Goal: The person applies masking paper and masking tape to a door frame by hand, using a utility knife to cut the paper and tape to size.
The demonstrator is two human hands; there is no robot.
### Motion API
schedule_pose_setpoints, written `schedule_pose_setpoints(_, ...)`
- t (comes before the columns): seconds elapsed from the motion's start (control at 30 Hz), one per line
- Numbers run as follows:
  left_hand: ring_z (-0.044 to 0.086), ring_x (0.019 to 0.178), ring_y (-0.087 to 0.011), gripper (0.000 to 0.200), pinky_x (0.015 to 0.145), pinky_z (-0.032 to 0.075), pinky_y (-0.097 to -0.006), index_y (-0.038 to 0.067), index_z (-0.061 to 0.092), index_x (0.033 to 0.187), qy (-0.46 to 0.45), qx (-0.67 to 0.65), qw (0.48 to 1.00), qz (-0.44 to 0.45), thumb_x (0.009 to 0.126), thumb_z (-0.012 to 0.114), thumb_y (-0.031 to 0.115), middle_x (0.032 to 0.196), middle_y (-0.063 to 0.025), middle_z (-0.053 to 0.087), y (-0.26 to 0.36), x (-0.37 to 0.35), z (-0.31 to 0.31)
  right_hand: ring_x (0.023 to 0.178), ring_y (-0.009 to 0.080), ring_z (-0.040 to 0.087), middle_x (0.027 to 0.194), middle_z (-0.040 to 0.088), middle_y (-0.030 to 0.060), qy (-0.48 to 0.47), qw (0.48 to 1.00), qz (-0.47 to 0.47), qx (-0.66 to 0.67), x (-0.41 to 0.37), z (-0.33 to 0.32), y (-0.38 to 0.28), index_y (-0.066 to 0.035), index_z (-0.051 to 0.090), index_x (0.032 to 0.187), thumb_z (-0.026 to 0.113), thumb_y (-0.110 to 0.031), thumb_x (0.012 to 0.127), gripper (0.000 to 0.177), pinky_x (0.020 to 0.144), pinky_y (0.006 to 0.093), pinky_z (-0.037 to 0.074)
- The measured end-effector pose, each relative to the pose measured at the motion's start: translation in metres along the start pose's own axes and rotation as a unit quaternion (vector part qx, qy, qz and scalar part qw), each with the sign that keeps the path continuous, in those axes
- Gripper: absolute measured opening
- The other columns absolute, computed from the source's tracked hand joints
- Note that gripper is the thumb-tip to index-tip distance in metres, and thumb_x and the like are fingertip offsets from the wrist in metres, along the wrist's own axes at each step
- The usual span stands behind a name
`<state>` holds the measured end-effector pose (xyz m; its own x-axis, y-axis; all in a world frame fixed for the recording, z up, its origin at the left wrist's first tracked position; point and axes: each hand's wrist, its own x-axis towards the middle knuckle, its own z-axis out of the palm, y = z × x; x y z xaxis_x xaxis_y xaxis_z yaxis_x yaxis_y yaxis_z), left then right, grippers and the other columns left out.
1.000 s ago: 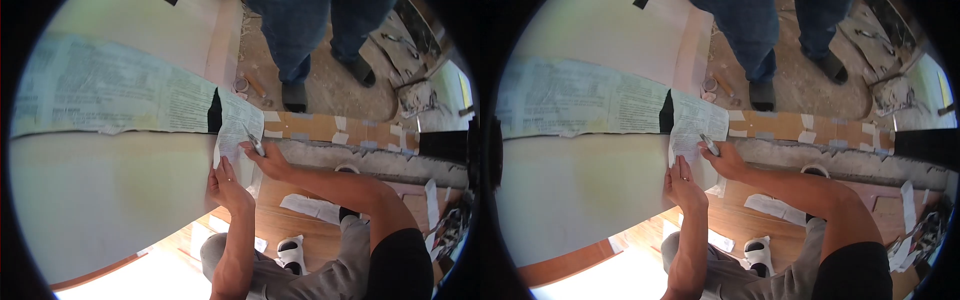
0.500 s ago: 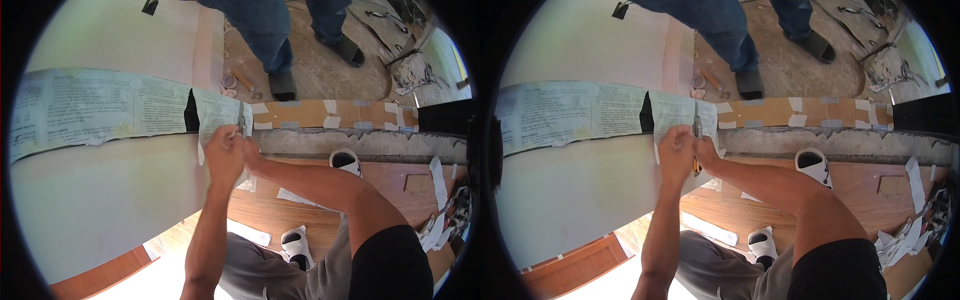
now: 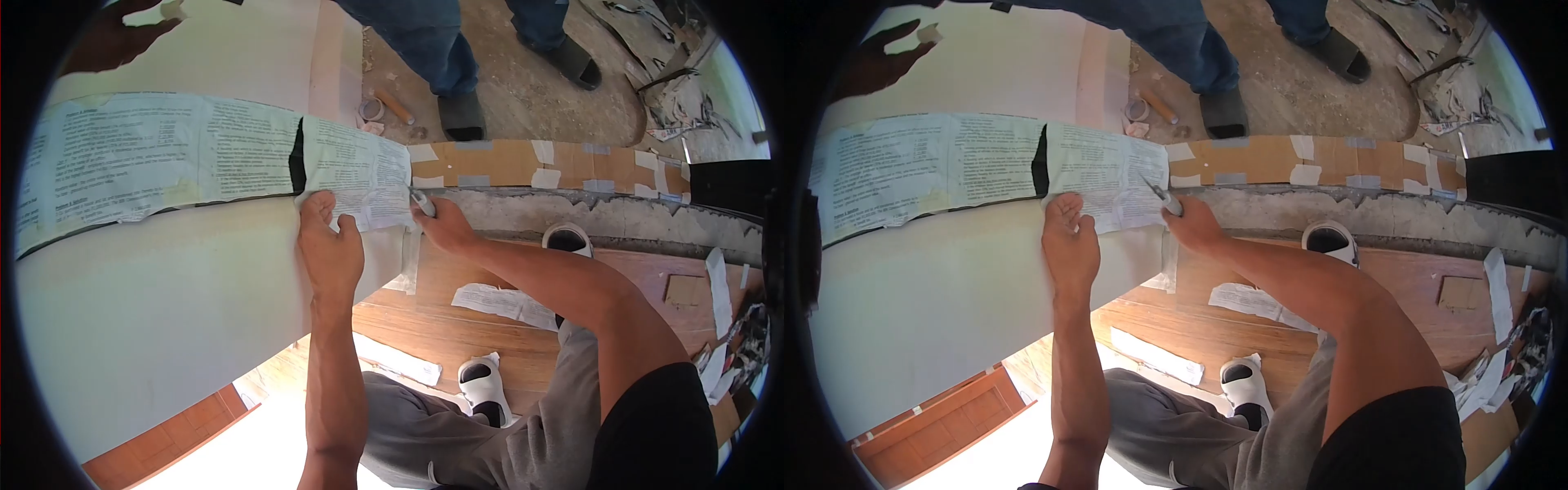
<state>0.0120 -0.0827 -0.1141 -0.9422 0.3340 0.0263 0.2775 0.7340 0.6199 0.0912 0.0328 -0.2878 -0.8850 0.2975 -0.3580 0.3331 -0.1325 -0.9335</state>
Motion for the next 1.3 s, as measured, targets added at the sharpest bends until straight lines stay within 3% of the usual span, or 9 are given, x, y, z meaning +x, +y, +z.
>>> schedule_pose_setpoints(0.27, 0.059, 0.121, -0.0328, 0.043, 0.110, 0.044, -0.0416, -0.008, 0.050, 0.125, 0.035, 0.063, 0.997, 0.017, 0.083, 0.059, -0.004, 0.124, -0.0234, 0.059, -0.003, -0.002, 0.014, 0.088, 0.0371, 0.069, 0.094, 0.071, 0.0244, -0.029, 0.992, 0.044, 0.116, 0.019, 0.075, 0.008, 0.007, 0.058, 0.130, 0.062, -0.029, 0.088, 0.055, 0.082, 0.0466, 0.050)
schedule_pose_setpoints(0.5, 0.062, 0.111, -0.0324, 0.034, 0.097, 0.049, -0.0408, -0.003, 0.059, 0.115, 0.013, 0.155, 0.981, 0.117, 0.081, 0.057, -0.005, 0.116, -0.0201, 0.062, 0.002, -0.011, 0.012, 0.071, 0.0210, 0.057, 0.078, 0.062, 0.0104, -0.032, 0.927, 0.167, 0.335, 0.035, 0.087, 0.017, 0.003, 0.066, 0.096, 0.062, -0.024, 0.082, 0.031, 0.067, 0.0372, 0.043)
schedule_pose_setpoints(0.67, 0.065, 0.109, -0.0307, 0.034, 0.096, 0.048, -0.0363, -0.008, 0.064, 0.114, -0.200, 0.017, 0.979, -0.036, 0.084, 0.048, -0.004, 0.113, -0.0224, 0.068, -0.027, 0.009, 0.048, 0.065, 0.0185, 0.045, 0.073, 0.052, 0.0047, -0.028, 0.902, 0.178, 0.393, 0.036, 0.090, 0.020, -0.004, 0.060, 0.079, 0.061, -0.023, 0.081, 0.019, 0.061, 0.0352, 0.035)
schedule_pose_setpoints(0.77, 0.062, 0.123, -0.0287, 0.043, 0.102, 0.046, -0.0327, -0.010, 0.061, 0.126, -0.168, -0.032, 0.979, -0.112, 0.086, 0.048, -0.001, 0.129, -0.0250, 0.065, -0.041, 0.022, 0.049, 0.067, 0.0183, 0.046, 0.074, 0.054, 0.0046, -0.011, 0.902, 0.187, 0.390, 0.036, 0.078, 0.017, -0.002, 0.062, 0.082, 0.061, -0.024, 0.081, 0.023, 0.063, 0.0370, 0.038)
schedule_pose_setpoints(0.87, 0.055, 0.134, -0.0275, 0.047, 0.108, 0.042, -0.0306, -0.011, 0.057, 0.134, -0.193, -0.013, 0.972, -0.137, 0.089, 0.049, 0.002, 0.139, -0.0257, 0.059, -0.054, 0.030, 0.039, 0.072, 0.0256, 0.060, 0.078, 0.064, 0.0132, -0.023, 0.935, 0.165, 0.313, 0.037, 0.056, 0.024, 0.002, 0.066, 0.088, 0.062, -0.025, 0.083, 0.028, 0.068, 0.0417, 0.045)
schedule_pose_setpoints(0.93, 0.054, 0.134, -0.0266, 0.046, 0.108, 0.042, -0.0304, -0.010, 0.056, 0.135, -0.180, -0.049, 0.969, -0.163, 0.092, 0.050, 0.004, 0.140, -0.0243, 0.059, -0.047, 0.025, 0.031, 0.089, 0.0372, 0.069, 0.093, 0.071, 0.0257, 0.020, 0.993, 0.107, 0.037, 0.027, 0.035, 0.024, 0.005, 0.069, 0.098, 0.062, -0.027, 0.085, 0.034, 0.079, 0.0471, 0.051)
schedule_pose_setpoints(1.03, 0.056, 0.130, -0.0243, 0.045, 0.105, 0.042, -0.0298, -0.008, 0.055, 0.137, -0.152, -0.086, 0.966, -0.192, 0.095, 0.051, 0.007, 0.141, -0.0213, 0.058, -0.028, 0.013, 0.017, 0.100, 0.0445, 0.068, 0.104, 0.069, 0.0322, -0.037, 0.996, 0.073, -0.018, 0.011, 0.002, 0.023, 0.005, 0.069, 0.102, 0.063, -0.030, 0.087, 0.038, 0.086, 0.0496, 0.051)
schedule_pose_setpoints(1.27, 0.058, 0.105, -0.0188, 0.045, 0.098, 0.045, -0.0299, -0.007, 0.054, 0.138, -0.127, -0.061, 0.978, -0.152, 0.097, 0.054, 0.013, 0.127, -0.0140, 0.064, -0.049, 0.010, 0.016, 0.085, 0.0446, 0.067, 0.085, 0.067, 0.0287, -0.175, 0.966, 0.033, -0.185, -0.004, -0.010, -0.002, 0.004, 0.059, 0.111, 0.052, -0.057, 0.097, 0.063, 0.079, 0.0502, 0.050)
schedule_pose_setpoints(1.3, 0.058, 0.102, -0.0189, 0.046, 0.097, 0.045, -0.0298, -0.008, 0.054, 0.136, -0.118, -0.050, 0.980, -0.150, 0.097, 0.054, 0.015, 0.126, -0.0155, 0.064, -0.049, 0.009, 0.015, 0.080, 0.0371, 0.062, 0.082, 0.063, 0.0240, -0.169, 0.973, 0.020, -0.158, -0.004, -0.005, 0.000, 0.003, 0.057, 0.110, 0.046, -0.062, 0.099, 0.067, 0.076, 0.0478, 0.047)
